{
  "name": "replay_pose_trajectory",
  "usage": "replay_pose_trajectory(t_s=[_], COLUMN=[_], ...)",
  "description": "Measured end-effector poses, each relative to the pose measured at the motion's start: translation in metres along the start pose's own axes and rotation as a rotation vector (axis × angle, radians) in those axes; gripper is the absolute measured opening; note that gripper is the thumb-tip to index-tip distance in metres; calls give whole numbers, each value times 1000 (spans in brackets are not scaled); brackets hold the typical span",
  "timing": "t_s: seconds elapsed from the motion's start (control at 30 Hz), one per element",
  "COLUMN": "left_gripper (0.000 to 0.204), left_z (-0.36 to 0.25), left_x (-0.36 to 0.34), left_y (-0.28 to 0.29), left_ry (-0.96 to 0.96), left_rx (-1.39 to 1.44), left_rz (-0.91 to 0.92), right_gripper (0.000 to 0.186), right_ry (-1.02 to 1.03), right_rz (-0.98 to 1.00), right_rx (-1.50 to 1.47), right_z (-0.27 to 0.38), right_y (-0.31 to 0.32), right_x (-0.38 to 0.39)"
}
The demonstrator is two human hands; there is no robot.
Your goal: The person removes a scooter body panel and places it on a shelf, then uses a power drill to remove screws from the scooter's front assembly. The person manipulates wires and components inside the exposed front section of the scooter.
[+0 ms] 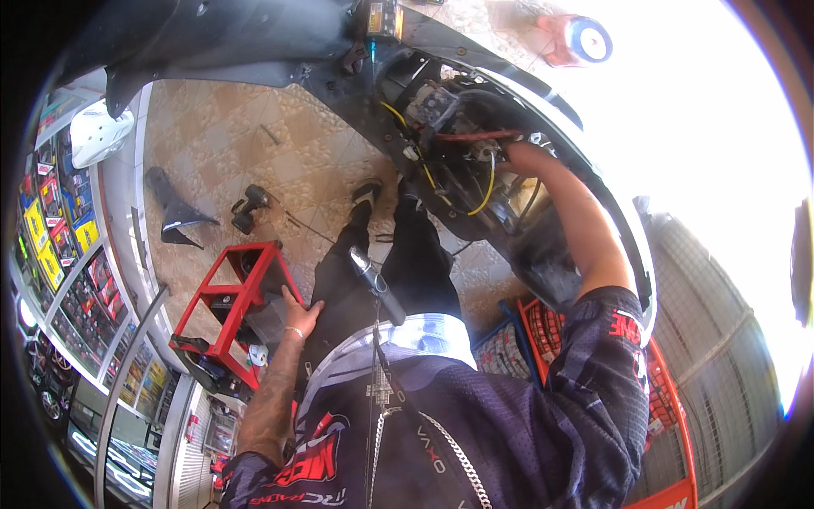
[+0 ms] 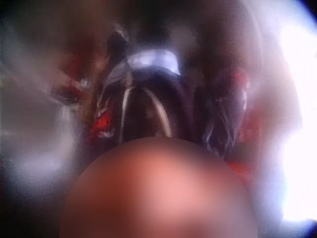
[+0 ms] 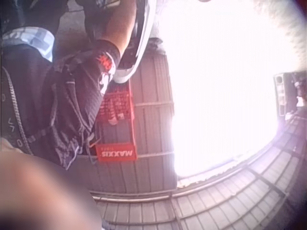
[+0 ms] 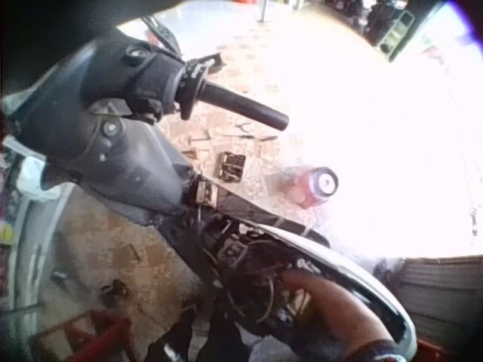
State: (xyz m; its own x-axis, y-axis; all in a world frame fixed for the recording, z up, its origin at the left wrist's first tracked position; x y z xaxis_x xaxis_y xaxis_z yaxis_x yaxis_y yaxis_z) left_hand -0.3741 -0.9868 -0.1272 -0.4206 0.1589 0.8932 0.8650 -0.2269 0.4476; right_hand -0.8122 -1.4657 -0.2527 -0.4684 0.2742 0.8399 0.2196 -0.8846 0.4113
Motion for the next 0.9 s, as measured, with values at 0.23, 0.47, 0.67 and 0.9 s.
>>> replay_pose_trajectory(t_s=[0.23,0.47,0.67,0.9], left_gripper=[117,118,116,117], left_z=[18,23,-11,-14], left_x=[-10,-20,0,1], left_y=[-2,-5,-11,-5], left_ry=[-93,-166,-11,-60], left_rx=[-96,-129,14,-47], left_rz=[-106,-150,49,-23], right_gripper=[52,45,41,51], right_ry=[-80,-140,-209,-390], right_rz=[-71,-133,-178,-211], right_rx=[12,0,-122,-373], right_z=[-7,3,-2,-56], right_y=[-5,0,-7,-42], right_x=[6,20,26,22])
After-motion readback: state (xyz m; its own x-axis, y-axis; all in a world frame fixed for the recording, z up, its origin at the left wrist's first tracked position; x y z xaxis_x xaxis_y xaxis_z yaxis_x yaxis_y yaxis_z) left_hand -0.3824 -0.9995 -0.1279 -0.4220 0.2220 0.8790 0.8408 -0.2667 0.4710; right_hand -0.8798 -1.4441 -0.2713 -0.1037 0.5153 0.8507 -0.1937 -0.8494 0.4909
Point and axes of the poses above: each hand's wrist, its own x-axis away from the middle knuckle, its own y-axis out of the back of the hand, z = x × y, the point moved 9 cm from there along -x, towards the middle knuckle
